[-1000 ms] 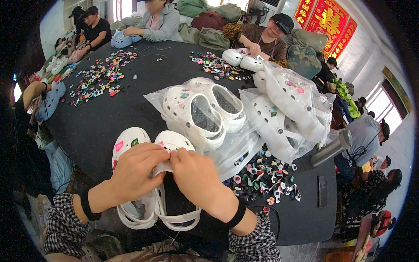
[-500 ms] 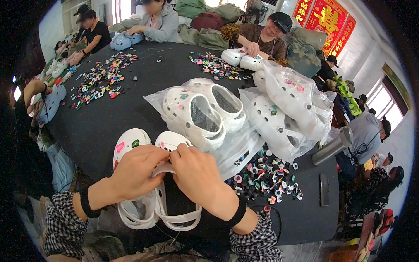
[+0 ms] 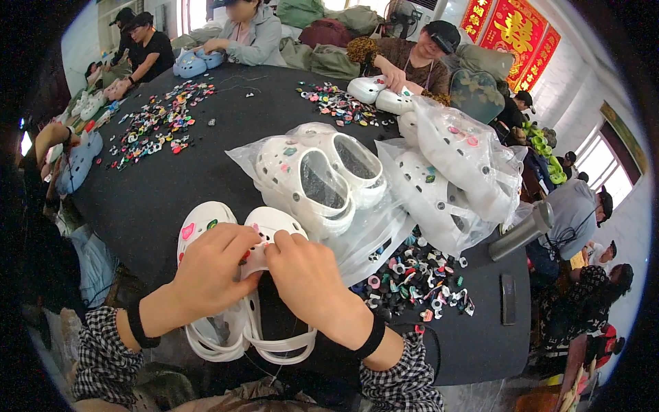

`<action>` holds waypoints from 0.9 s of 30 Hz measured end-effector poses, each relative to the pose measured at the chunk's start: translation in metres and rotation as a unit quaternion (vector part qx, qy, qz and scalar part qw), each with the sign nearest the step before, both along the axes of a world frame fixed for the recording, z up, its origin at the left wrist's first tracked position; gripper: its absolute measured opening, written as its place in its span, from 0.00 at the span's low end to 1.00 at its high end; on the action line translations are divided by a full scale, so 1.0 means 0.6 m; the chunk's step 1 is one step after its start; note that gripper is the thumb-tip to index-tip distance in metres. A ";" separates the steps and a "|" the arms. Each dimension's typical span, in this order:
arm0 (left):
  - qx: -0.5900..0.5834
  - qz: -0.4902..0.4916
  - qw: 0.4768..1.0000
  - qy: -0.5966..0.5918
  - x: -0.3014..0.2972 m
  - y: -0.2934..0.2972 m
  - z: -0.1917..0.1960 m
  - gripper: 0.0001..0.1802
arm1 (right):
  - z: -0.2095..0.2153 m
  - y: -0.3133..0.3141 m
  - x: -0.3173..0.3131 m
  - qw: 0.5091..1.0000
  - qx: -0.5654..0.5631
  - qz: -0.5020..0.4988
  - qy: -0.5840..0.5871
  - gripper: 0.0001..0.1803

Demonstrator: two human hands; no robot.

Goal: Applying decorative charms to foam clogs in a manufacturing setting.

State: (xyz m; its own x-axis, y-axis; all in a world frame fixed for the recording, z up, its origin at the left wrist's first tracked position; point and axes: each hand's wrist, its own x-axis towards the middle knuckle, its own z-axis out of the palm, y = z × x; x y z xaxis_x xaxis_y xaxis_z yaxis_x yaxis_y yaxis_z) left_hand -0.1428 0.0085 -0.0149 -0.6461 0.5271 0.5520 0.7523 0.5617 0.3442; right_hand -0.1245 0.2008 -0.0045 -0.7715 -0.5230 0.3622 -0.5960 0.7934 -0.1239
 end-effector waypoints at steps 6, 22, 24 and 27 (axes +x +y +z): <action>-0.041 0.000 0.999 0.016 -0.001 -0.005 -0.005 0.23 | 0.000 0.003 -0.003 1.000 -0.005 0.005 -0.024 0.16; -0.073 -0.037 0.997 0.003 -0.011 -0.008 -0.002 0.14 | -0.001 0.008 -0.026 0.997 0.007 0.075 -0.022 0.03; -0.069 -0.052 0.996 -0.027 -0.013 -0.009 0.000 0.14 | 0.000 0.017 -0.037 0.991 -0.005 0.125 -0.048 0.04; -0.068 -0.057 0.995 -0.047 -0.017 -0.011 -0.003 0.14 | 0.005 0.017 -0.041 0.989 -0.002 0.122 -0.084 0.05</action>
